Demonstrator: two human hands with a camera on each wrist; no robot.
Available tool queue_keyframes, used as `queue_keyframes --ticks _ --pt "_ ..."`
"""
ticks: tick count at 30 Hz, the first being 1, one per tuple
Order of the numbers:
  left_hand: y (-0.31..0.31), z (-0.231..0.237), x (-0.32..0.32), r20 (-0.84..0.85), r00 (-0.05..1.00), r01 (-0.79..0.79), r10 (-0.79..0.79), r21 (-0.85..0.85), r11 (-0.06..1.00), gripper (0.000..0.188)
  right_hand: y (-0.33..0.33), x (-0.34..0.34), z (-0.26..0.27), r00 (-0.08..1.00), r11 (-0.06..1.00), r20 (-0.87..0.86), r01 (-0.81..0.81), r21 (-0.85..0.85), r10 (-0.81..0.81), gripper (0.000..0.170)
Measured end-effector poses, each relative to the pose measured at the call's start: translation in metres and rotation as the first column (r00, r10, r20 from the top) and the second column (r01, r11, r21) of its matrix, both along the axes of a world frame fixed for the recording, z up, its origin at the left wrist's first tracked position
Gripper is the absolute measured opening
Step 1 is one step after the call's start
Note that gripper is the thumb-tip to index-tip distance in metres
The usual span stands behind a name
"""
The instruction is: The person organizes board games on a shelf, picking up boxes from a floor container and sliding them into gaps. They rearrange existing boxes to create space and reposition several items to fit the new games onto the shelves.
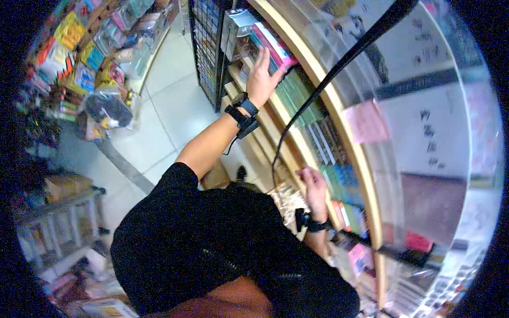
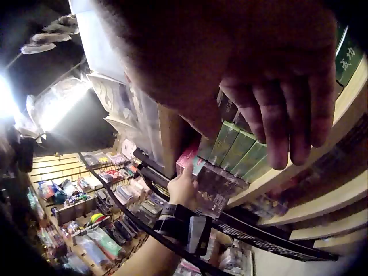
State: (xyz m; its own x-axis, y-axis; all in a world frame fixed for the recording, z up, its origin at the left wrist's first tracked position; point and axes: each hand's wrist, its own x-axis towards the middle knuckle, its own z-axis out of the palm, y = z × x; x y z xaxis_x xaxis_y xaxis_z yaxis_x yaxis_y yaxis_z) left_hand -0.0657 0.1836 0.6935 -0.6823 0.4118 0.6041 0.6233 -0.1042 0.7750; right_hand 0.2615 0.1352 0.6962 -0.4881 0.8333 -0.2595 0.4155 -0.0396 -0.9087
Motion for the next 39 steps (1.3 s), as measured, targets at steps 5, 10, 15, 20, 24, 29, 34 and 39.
queue_keyframes --ticks 5,10,15,20,24,29,34,39 --pt "0.015 -0.005 0.001 0.035 0.999 -0.012 0.009 0.073 0.997 0.069 0.0 -0.007 0.014 0.991 0.997 0.109 -0.072 -0.007 0.072 0.038" --pt "0.027 -0.01 0.007 0.044 0.999 -0.019 0.015 0.092 0.996 0.066 0.0 -0.005 0.014 0.985 0.996 0.15 -0.083 -0.039 0.088 0.033" --pt "0.032 -0.011 0.011 0.037 0.997 -0.064 0.061 0.092 0.994 0.066 -0.006 -0.007 0.015 0.978 0.996 0.194 -0.074 -0.051 0.082 0.034" --pt "0.037 -0.015 0.011 0.023 0.996 -0.083 0.081 0.088 0.993 0.064 -0.008 -0.009 0.015 0.97 0.992 0.21 -0.113 -0.051 0.122 0.036" --pt "0.037 -0.025 0.014 -0.009 0.995 -0.096 0.097 0.094 0.991 0.061 -0.006 -0.009 0.012 0.961 0.989 0.231 -0.148 -0.025 0.149 0.035" --pt "0.025 -0.051 0.024 -0.02 0.999 -0.024 0.026 0.066 0.998 0.055 0.011 -0.003 0.003 0.928 0.967 0.336 -0.216 0.135 0.16 0.035" --pt "0.027 -0.055 0.026 -0.001 0.995 -0.093 0.095 0.161 0.983 0.05 0.022 -0.066 0.044 0.939 0.822 0.303 -0.298 0.485 0.162 0.032" --pt "0.025 -0.061 0.02 -0.075 0.985 -0.142 0.153 0.129 0.981 0.044 0.042 -0.15 0.064 0.912 0.361 0.36 -0.408 0.839 0.194 0.041"
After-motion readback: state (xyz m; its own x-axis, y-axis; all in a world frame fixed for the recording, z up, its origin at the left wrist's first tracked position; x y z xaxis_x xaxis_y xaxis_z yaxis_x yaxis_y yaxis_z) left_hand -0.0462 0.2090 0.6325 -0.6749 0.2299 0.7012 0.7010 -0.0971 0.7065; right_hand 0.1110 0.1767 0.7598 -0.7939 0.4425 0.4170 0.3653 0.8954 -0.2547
